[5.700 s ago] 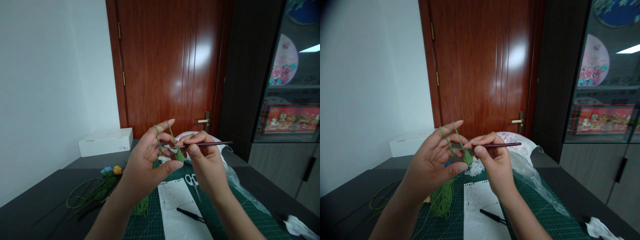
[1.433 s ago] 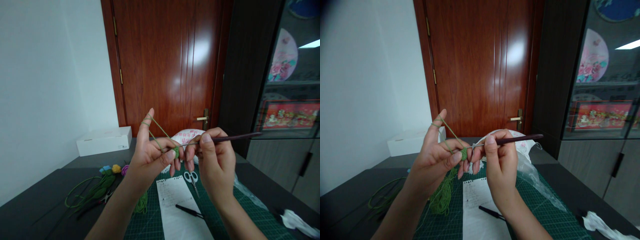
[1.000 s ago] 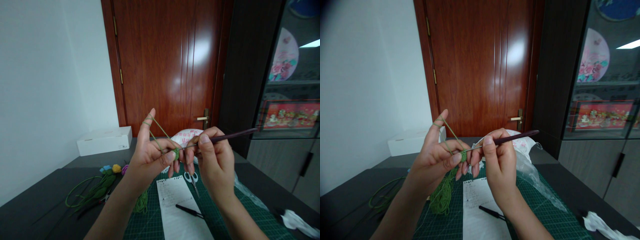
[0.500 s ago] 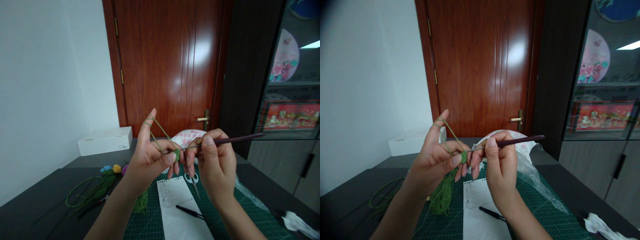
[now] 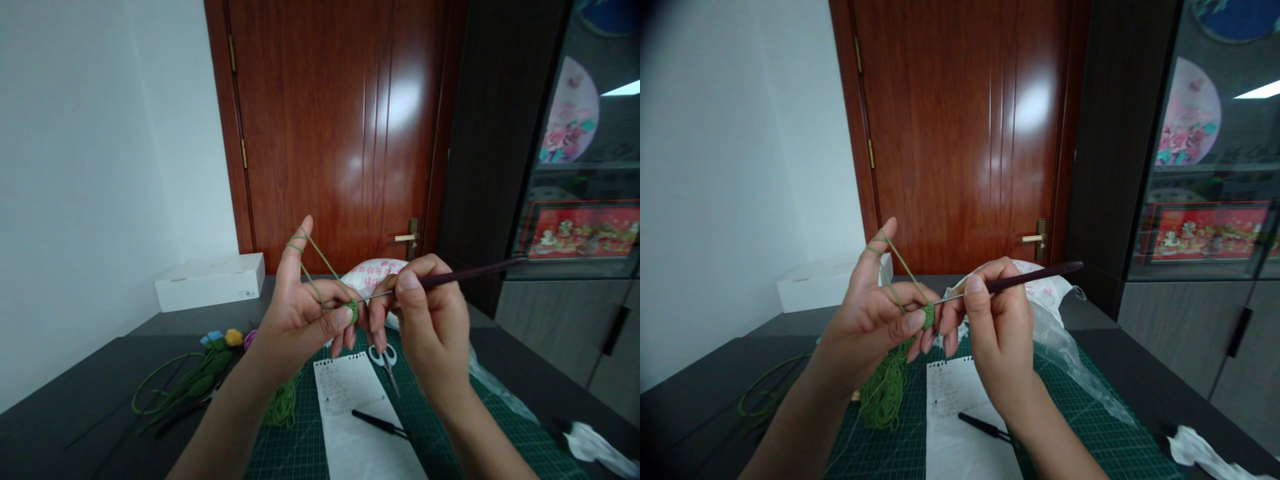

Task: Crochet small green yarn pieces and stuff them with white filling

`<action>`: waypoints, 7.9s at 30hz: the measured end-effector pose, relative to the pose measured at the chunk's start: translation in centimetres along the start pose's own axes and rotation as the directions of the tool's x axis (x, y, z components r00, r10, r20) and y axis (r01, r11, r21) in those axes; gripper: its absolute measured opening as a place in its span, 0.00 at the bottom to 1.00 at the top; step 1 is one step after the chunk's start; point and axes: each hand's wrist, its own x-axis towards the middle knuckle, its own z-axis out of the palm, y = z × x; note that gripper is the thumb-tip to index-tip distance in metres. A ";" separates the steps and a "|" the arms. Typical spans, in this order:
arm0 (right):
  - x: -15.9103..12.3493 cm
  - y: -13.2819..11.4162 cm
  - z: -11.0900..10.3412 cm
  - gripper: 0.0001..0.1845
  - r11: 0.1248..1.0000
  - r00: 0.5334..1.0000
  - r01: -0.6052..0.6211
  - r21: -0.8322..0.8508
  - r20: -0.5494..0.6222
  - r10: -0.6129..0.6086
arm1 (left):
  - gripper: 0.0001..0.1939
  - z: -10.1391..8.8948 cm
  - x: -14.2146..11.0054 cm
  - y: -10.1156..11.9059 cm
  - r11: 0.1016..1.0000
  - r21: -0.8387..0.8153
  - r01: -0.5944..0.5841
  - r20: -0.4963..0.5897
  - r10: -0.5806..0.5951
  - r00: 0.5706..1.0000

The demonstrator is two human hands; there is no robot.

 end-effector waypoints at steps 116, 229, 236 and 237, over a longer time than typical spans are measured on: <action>1.8 2.4 -1.5 0.14 0.923 0.908 -0.374 0.086 0.235 0.346 | 0.14 -0.7 1.5 -2.6 0.952 -0.272 0.137 -0.129 -0.177 0.976; -12.7 11.3 -1.8 0.11 0.908 0.944 -0.181 -0.378 0.193 0.268 | 0.09 -2.9 -10.6 -10.9 0.825 -0.014 0.565 -0.511 -0.492 0.705; -12.9 11.8 -2.0 0.11 0.898 0.922 -0.320 -0.302 0.119 0.369 | 0.11 -4.0 -10.3 -11.0 0.855 0.031 0.519 -0.369 -0.472 0.800; -13.0 11.9 -2.0 0.12 0.891 0.911 -0.356 -0.283 0.108 0.398 | 0.11 -4.1 -10.3 -10.9 0.853 0.074 0.517 -0.357 -0.461 0.812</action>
